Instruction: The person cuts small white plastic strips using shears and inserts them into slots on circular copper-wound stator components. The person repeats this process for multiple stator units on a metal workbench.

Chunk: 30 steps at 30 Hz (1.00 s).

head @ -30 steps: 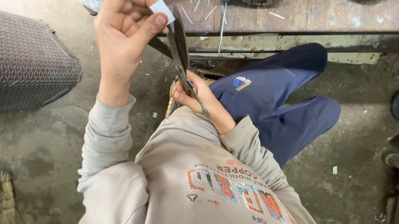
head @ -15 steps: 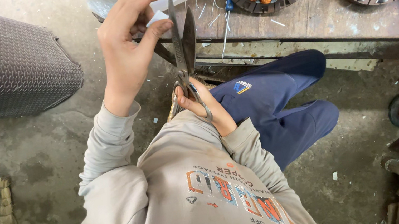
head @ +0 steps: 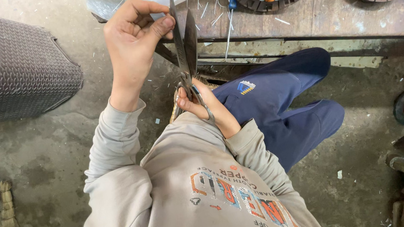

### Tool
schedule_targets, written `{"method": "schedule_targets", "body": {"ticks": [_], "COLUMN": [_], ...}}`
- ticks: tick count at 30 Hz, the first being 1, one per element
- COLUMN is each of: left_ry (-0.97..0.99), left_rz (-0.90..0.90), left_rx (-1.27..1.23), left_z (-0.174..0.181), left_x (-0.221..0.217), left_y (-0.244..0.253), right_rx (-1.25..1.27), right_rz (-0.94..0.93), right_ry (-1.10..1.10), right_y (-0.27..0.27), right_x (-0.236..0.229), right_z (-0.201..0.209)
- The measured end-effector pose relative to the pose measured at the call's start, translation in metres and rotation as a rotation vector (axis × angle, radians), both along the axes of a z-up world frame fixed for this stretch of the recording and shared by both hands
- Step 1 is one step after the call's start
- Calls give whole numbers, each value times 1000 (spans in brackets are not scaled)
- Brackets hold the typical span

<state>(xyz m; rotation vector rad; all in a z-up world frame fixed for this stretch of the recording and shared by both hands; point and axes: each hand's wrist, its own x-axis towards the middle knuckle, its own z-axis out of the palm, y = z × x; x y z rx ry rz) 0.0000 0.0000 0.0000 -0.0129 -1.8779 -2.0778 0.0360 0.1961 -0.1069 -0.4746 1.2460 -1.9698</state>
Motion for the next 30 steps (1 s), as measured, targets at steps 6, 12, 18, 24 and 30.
{"method": "schedule_targets", "body": {"ticks": [6, 12, 18, 24, 30], "left_ry": [39, 100, 20, 37, 30], "left_rz": [-18, 31, -39, -8, -28], "left_rx": [-33, -201, -87, -147, -135], "left_z": [6, 9, 6, 5, 7], "left_x": [4, 5, 4, 4, 3], "left_y": [0, 1, -3, -4, -8], "right_rx": [76, 164, 226, 343, 350], "right_rz": [-30, -55, -95, -131, -163], "right_ry": [73, 165, 185, 241, 239], "right_y": [-2, -4, -7, -6, -8], "right_x": [-1, -3, -6, -5, -4], "right_z": [-5, -8, -14, -20, -18]}}
